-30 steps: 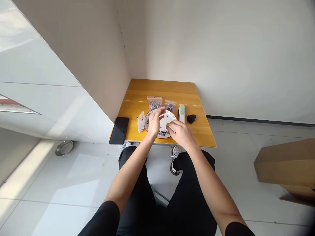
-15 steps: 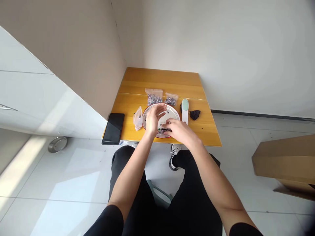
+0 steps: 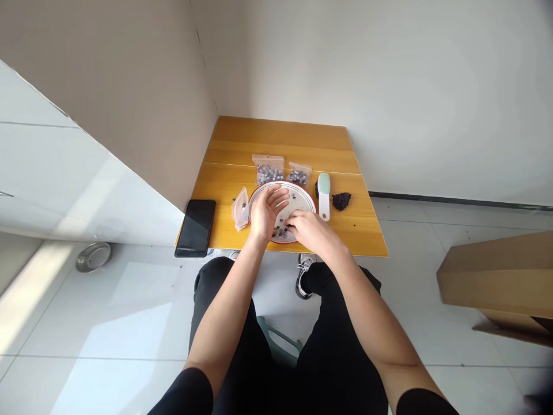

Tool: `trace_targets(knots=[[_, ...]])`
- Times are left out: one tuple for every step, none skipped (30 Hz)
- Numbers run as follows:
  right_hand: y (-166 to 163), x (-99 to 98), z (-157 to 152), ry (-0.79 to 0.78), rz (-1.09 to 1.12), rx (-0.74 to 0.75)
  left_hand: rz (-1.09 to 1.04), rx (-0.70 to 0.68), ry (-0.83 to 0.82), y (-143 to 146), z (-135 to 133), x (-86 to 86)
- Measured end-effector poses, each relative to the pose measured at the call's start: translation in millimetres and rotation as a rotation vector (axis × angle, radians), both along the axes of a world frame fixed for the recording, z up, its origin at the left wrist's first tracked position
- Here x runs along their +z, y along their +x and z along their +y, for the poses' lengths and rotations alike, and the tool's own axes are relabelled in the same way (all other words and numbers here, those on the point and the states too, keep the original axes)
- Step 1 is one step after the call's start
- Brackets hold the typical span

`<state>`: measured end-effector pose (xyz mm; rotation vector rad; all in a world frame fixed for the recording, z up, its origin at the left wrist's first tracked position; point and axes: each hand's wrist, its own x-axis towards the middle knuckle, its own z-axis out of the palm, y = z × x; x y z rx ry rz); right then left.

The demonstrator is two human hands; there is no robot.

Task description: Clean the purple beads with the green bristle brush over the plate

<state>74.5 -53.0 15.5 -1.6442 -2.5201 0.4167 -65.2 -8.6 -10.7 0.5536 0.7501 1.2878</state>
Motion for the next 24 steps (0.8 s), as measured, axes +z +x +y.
trace_targets(knots=[[-1, -0.3, 0, -0.002, -0.007, -0.007, -0.015, -0.009, -0.008, 0, 0, 0.4], [-2, -0.5, -1, -0.006, -0.015, -0.012, -0.029, -0.016, -0.016, 0, 0, 0.9], [-2, -0.7, -1, -0.008, -0.023, -0.018, -0.040, -0.023, -0.024, 0, 1, 1.3], [-3, -0.8, -1, -0.007, -0.031, -0.025, -0.049, -0.031, -0.032, 0, 1, 1.7], [-4, -1.0, -1, -0.004, -0.039, -0.032, -0.056, -0.038, -0.040, 1, 1, 1.9], [-5, -1.2, -1, 0.001, -0.047, -0.039, -0.063, -0.044, -0.046, 1, 2, 2.1], [-5, -1.4, -1, 0.006, -0.053, -0.043, -0.069, -0.049, -0.050, 1, 2, 2.0], [-6, -1.5, 0, 0.009, -0.057, -0.044, -0.073, -0.052, -0.053, 1, 3, 1.9], [-6, -1.4, 0, 0.011, -0.057, -0.041, -0.076, -0.053, -0.054, 1, 3, 1.6], [-5, -1.1, 1, 0.010, -0.055, -0.035, -0.076, -0.053, -0.056, 1, 3, 1.4], [-5, -0.7, 2, 0.006, -0.050, -0.031, -0.074, -0.055, -0.056, 1, 4, 1.2], [-4, 0.0, 3, 0.001, -0.042, -0.028, -0.072, -0.059, -0.053, 1, 4, 1.1], [-3, 0.8, 4, -0.005, -0.030, -0.028, -0.072, -0.062, -0.049, 0, 4, 1.2], [-2, 1.5, 5, -0.011, -0.015, -0.030, -0.074, -0.063, -0.046, -1, 4, 1.5], [-1, 2.2, 6, -0.016, 0.000, -0.032, -0.078, -0.063, -0.044, -1, 4, 1.9], [0, 2.7, 7, -0.020, 0.014, -0.035, -0.081, -0.062, -0.041, -2, 5, 2.4], [1, 3.0, 8, -0.020, 0.025, -0.040, -0.081, -0.059, -0.039, -3, 5, 2.9], [1, 3.1, 9, -0.019, 0.030, -0.047, -0.078, -0.057, -0.036, -3, 5, 3.5], [1, 3.1, 10, -0.016, 0.032, -0.054, -0.074, -0.054, -0.033, -3, 5, 3.9], [1, 3.1, 11, -0.015, 0.033, -0.061, -0.071, -0.050, -0.032, -4, 6, 4.2], [1, 3.0, 11, -0.014, 0.036, -0.069, -0.069, -0.045, -0.034, -4, 6, 4.3], [0, 2.9, 12, -0.015, 0.041, -0.077, -0.069, -0.039, -0.039, -4, 7, 4.3], [-1, 2.8, 12, -0.017, 0.046, -0.087, -0.070, -0.034, -0.045, -4, 7, 4.1], [-2, 2.8, 12, -0.018, 0.050, -0.098, -0.072, -0.030, -0.049, -4, 7, 3.7]])
